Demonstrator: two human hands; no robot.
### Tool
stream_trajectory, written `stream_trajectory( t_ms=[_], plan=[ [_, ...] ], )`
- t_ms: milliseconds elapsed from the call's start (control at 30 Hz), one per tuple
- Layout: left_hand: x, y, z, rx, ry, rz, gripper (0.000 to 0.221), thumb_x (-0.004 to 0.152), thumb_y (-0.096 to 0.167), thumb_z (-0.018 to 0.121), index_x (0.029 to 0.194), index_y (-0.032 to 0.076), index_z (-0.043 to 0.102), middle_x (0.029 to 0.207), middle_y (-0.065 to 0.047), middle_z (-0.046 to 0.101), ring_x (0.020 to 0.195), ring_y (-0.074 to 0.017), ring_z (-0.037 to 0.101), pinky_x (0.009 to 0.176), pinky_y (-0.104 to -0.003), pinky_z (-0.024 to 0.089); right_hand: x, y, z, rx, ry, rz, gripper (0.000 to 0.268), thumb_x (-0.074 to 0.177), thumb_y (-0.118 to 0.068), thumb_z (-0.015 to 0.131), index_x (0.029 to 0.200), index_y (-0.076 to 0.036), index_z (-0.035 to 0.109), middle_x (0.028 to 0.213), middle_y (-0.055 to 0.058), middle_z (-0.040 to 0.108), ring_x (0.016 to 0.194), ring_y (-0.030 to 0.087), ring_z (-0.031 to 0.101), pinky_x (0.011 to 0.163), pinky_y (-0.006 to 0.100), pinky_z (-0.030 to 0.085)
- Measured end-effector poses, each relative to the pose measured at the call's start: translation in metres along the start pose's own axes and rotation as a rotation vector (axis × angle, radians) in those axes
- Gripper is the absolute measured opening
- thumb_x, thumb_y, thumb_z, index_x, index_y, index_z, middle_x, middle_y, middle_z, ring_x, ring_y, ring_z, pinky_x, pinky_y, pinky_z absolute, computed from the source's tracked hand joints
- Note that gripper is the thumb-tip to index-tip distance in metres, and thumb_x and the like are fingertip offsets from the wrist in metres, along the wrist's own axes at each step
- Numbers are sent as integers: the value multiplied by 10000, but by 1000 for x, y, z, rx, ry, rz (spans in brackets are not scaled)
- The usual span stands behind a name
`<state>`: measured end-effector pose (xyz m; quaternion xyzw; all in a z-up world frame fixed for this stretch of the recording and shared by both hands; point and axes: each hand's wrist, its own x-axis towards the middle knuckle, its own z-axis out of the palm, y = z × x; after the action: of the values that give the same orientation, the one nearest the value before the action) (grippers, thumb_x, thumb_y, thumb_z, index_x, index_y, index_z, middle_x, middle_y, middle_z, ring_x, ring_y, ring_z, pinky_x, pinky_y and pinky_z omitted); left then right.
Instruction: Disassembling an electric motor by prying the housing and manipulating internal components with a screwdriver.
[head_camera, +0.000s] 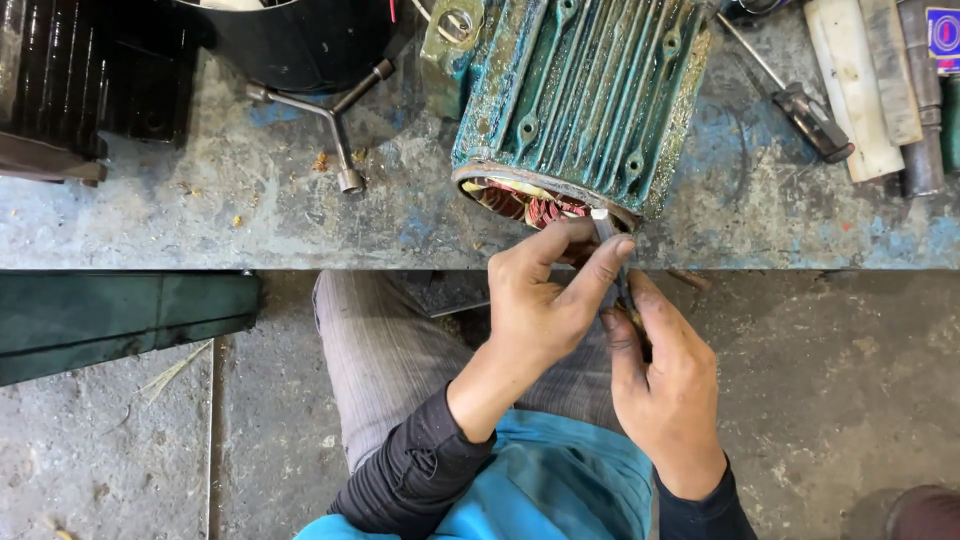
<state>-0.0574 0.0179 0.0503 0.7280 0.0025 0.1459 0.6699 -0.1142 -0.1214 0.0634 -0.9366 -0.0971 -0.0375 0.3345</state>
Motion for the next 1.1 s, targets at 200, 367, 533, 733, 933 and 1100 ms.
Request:
stream_trajectory(
  t_ms=[200,367,533,733,933,1100],
  plan=[
    [6,4,-13,-47,42,37,220,1045,269,660,951,72,686,777,-18,705,651,-88,610,577,-277,508,17,-21,-3,-112,-22,-39,368,1057,-89,588,1413,0,593,1341,187,708,1150,402,715,842,503,586],
    [8,15,-13,-53,5,3,248,1063,257,632,876,94,637,689,26,542,620,-76,441,543,-291,393,11,-17,-7,-230,-4,-45,410,1047,-106,613,1446,-10,597,1249,166,726,1040,397,717,776,502,564],
    [10,12,-17,-23,-4,41,307,1075,283,598,831,97,587,669,14,504,590,-110,413,546,-313,359,12,-21,-7,-249,-27,-18,403,1062,-126,621,1448,-17,590,1255,163,726,1025,377,723,730,485,574],
    [13,9,-25,-26,51,22,296,1080,304,593,871,98,632,715,12,569,622,-95,469,563,-311,386,21,-33,-8,-295,-74,-24,420,1055,-165,624,1461,-66,589,1207,121,716,951,388,693,663,496,528],
    [14,10,-27,-35,67,18,287,1069,281,609,845,104,585,658,27,461,600,-88,370,531,-313,323,24,-39,-9,-312,-54,-40,406,1043,-145,636,1432,-30,614,1211,147,725,977,394,705,701,505,549],
    [18,5,-35,-62,127,-24,244,1060,260,645,886,91,676,663,38,567,570,-57,432,512,-287,365,36,-51,-7,-339,-121,-59,442,1038,-186,643,1454,-41,605,1163,143,720,964,389,702,680,515,547]
  ],
)
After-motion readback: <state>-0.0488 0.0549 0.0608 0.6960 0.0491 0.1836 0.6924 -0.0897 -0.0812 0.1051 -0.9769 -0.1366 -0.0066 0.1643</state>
